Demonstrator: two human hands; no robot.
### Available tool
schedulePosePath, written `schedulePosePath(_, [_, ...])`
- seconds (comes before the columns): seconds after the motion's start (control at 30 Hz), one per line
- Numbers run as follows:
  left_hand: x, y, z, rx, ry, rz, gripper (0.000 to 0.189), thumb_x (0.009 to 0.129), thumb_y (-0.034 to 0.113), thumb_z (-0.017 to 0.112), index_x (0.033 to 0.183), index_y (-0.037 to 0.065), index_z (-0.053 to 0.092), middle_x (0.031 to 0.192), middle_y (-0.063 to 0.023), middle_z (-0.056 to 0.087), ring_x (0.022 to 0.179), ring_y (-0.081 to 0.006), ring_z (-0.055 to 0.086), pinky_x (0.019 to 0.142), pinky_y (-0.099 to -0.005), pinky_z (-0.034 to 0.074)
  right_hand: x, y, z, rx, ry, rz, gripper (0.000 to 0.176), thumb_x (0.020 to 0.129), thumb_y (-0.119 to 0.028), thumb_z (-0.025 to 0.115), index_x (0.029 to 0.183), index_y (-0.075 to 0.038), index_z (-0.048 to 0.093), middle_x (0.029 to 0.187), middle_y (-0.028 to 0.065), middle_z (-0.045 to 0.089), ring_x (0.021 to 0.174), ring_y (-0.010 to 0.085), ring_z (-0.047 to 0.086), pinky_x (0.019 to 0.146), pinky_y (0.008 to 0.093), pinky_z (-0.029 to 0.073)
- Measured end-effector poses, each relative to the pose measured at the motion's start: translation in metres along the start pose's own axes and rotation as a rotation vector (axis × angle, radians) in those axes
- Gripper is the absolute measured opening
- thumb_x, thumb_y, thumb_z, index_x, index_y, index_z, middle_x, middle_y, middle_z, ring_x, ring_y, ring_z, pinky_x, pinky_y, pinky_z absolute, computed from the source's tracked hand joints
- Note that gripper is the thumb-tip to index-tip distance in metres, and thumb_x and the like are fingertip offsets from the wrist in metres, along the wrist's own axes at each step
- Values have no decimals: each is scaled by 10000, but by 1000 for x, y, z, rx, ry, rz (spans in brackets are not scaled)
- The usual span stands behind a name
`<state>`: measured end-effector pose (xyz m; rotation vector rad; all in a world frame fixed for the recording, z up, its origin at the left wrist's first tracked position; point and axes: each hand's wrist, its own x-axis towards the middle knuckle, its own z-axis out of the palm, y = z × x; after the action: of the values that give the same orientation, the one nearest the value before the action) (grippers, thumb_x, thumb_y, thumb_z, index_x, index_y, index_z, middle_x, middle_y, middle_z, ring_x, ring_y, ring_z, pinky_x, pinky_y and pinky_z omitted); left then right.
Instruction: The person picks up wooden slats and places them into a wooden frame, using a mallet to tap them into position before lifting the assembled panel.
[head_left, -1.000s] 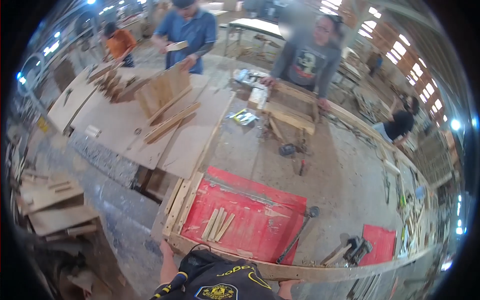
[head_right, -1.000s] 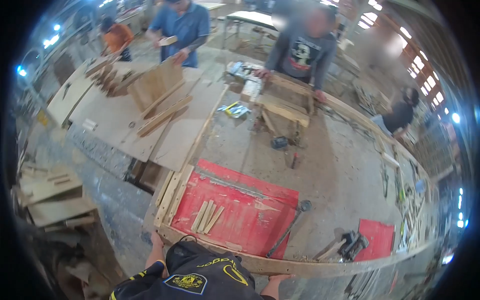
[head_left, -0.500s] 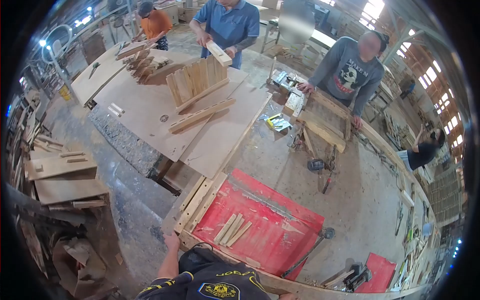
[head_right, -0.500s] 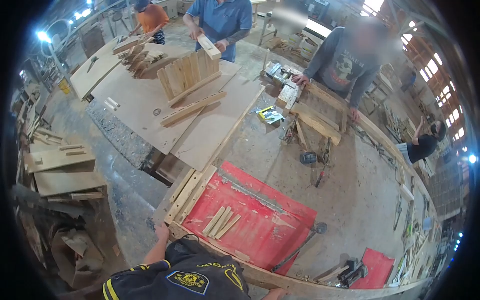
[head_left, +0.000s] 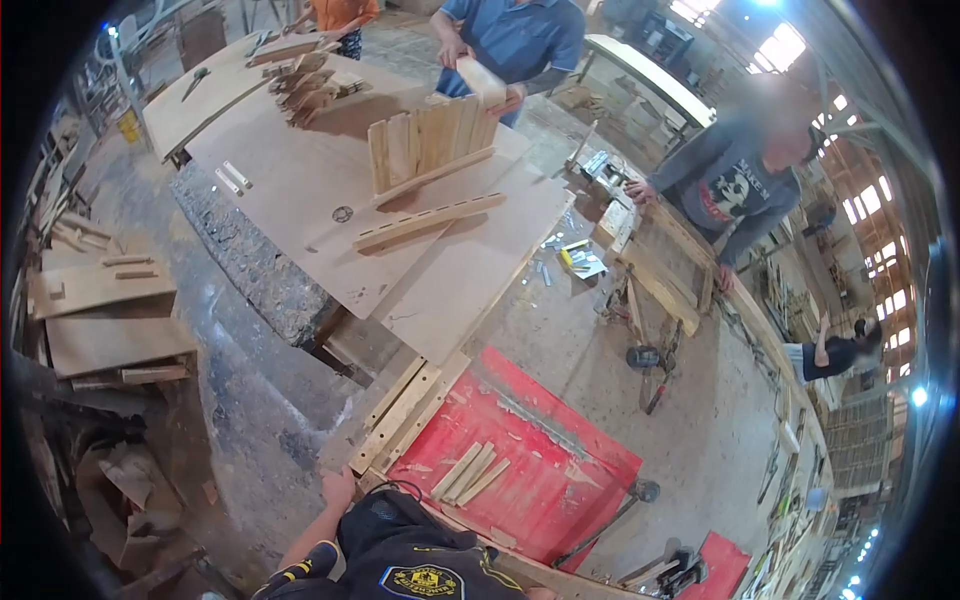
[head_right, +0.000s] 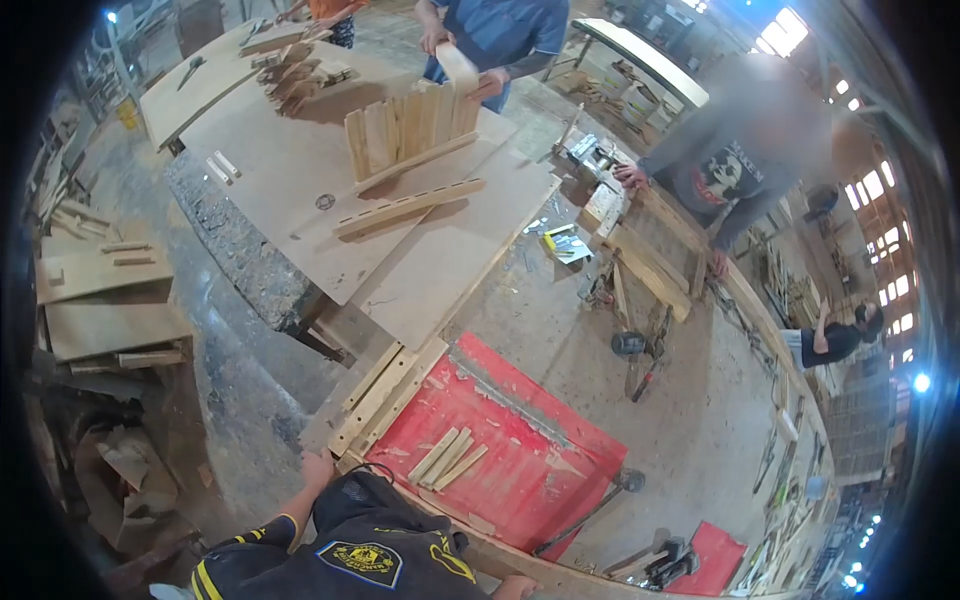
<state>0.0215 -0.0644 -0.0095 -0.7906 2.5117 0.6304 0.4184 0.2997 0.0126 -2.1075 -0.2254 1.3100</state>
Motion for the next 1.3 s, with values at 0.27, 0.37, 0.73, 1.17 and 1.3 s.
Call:
schedulePosePath(0.27, [23, -21, 11, -24, -166, -37, 689, 851, 446, 552, 1153, -160, 429, 1078, -333, 625, 960, -445, 642, 847, -463, 511, -23, -3, 34, -103, 14, -6, 743, 873, -616, 394, 1355, -60, 495, 1394, 178, 496, 1252, 362, 493, 1040, 499, 389])
schedulePosePath(0.37, [44, 16, -54, 310, -863, -218, 620, 764, 480, 644, 1120, -26, 614, 1147, -186, 663, 967, -345, 673, 828, -393, 523, -29, -4, 50, -139, 11, -8, 731, 876, -600, 402, 1349, -52, 499, 1391, 181, 499, 1247, 363, 498, 1036, 499, 394])
schedulePosePath(0.73, [143, 300, -136, -10, 207, 788, 518, 804, 355, 675, 1201, 69, 503, 1154, -158, 586, 1089, -356, 555, 878, -487, 467, -41, -10, 73, -175, 48, 7, 688, 887, -543, 431, 1329, -23, 514, 1381, 193, 506, 1230, 366, 516, 1021, 497, 411])
schedulePosePath(1.17, [249, 436, -80, 4, 255, 1026, 420, 799, 265, 712, 1115, 28, 566, 1048, -170, 614, 1011, -345, 597, 856, -446, 479, -33, 1, 56, -45, 165, 99, 637, 901, -476, 466, 1304, 12, 533, 1369, 207, 516, 1209, 369, 537, 1002, 496, 432])
schedulePosePath(1.3, [108, 402, -45, -233, 24, 1057, 282, 842, 244, 678, 911, -1, 559, 808, -170, 579, 772, -303, 599, 694, -413, 462, -27, 7, 23, -34, 325, 136, 622, 905, -456, 477, 1297, 23, 539, 1365, 211, 519, 1203, 371, 543, 996, 495, 438])
